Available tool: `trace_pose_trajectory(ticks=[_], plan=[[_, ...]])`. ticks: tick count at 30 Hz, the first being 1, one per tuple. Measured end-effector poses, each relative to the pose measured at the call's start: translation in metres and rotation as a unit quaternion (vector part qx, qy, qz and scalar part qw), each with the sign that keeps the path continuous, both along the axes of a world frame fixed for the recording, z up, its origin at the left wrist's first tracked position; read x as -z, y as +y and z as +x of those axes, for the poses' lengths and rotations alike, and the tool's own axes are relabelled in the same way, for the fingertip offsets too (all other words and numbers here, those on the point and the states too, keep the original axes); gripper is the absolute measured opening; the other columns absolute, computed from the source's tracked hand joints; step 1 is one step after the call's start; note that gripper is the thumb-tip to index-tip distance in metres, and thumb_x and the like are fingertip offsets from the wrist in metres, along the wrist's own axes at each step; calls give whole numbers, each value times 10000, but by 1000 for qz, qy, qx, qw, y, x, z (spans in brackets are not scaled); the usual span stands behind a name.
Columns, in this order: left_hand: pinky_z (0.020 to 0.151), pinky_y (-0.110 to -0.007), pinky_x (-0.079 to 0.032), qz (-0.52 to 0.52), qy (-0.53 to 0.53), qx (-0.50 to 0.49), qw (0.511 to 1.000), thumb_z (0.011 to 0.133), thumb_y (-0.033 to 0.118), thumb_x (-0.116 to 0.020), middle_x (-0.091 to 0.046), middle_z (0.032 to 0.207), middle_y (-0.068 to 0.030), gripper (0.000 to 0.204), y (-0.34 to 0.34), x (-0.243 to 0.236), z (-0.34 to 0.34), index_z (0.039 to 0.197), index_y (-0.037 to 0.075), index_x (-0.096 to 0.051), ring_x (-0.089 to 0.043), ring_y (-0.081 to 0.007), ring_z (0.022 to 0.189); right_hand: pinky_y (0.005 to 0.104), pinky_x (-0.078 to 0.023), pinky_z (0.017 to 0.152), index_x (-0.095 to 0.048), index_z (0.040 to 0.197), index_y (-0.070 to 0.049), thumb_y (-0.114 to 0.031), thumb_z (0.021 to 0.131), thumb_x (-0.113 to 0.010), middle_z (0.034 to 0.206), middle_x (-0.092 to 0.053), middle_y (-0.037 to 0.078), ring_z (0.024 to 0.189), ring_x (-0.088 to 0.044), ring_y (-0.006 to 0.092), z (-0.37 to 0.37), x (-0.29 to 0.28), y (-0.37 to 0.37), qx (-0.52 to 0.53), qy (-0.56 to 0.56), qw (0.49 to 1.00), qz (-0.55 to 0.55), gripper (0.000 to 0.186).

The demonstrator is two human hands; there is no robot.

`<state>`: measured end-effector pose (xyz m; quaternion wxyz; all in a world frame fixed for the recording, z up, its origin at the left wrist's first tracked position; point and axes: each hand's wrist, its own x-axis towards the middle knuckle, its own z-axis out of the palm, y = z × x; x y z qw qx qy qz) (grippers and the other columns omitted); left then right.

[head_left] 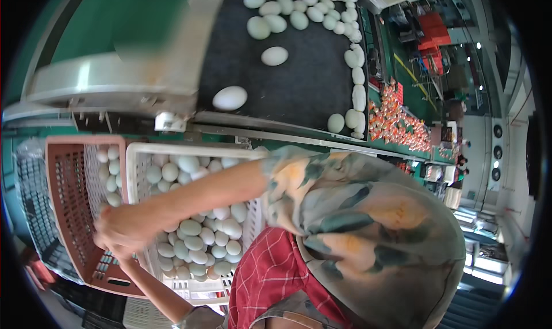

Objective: The person sorts and gathers eggs from a metal tray and conveyor belt by hand, then places them into plastic crates.

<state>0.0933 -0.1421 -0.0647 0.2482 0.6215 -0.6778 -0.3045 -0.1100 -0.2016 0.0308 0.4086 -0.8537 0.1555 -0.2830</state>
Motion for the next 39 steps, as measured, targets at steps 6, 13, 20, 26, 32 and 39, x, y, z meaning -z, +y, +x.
trace_pose_trajectory(ticks=[6, 13, 20, 26, 32, 39], plan=[[588, -296, -485, -165, -9, -31, 986, 878, 28, -593, -633, 935, -125, 185, 24, -100, -191, 1055, -25, -604, -587, -191, 742, 418, -501, 707, -613, 992, -29, -235, 819, -631, 907, -611, 119, 827, -622, 293, -296, -57, 50, -52, 140, 982, 112, 269], [725, -272, -514, -142, 137, 98, 975, 812, -68, -633, -634, 1059, -129, 255, 6, -136, -398, 1062, -22, -611, -614, -170, 875, 369, -510, 734, -640, 1024, -62, -138, 756, -695, 928, -657, 119, 823, -638, 262, -601, -37, -38, 553, 261, 791, -16, 284], [683, -334, -505, -124, 102, 293, 943, 802, 41, -680, -643, 958, -130, 356, -102, -149, -568, 1143, 30, -578, -627, -204, 771, 417, -490, 815, -608, 1201, -138, -63, 700, -718, 1176, -555, 127, 962, -580, 325, -685, 24, -79, 488, 356, 777, -175, 518], [798, -413, -501, -205, -31, 362, 909, 789, 30, -659, -541, 1148, -161, 494, -195, -107, -664, 1245, 55, -471, -582, -350, 962, 417, -495, 773, -605, 1197, -143, -129, 738, -702, 1073, -574, 148, 889, -606, 306, -691, 34, -101, 506, 196, 839, -37, 469], [838, -433, -507, -219, -206, 389, 871, 758, 47, -688, -489, 1178, -144, 554, -235, -63, -715, 1254, 97, -447, -555, -341, 1055, 419, -489, 711, -573, 1183, -104, -103, 707, -691, 1009, -599, 153, 856, -613, 336, -692, 32, -97, 445, 224, 862, -94, 491], [731, -392, -530, -115, -256, 389, 877, 761, 180, -699, -559, 988, -141, 521, -228, -80, -706, 1218, 101, -461, -622, -358, 887, 334, -503, 651, -652, 995, -18, -254, 783, -716, 865, -660, 55, 724, -624, 178, -690, -4, -95, 456, -97, 822, 327, 323]])
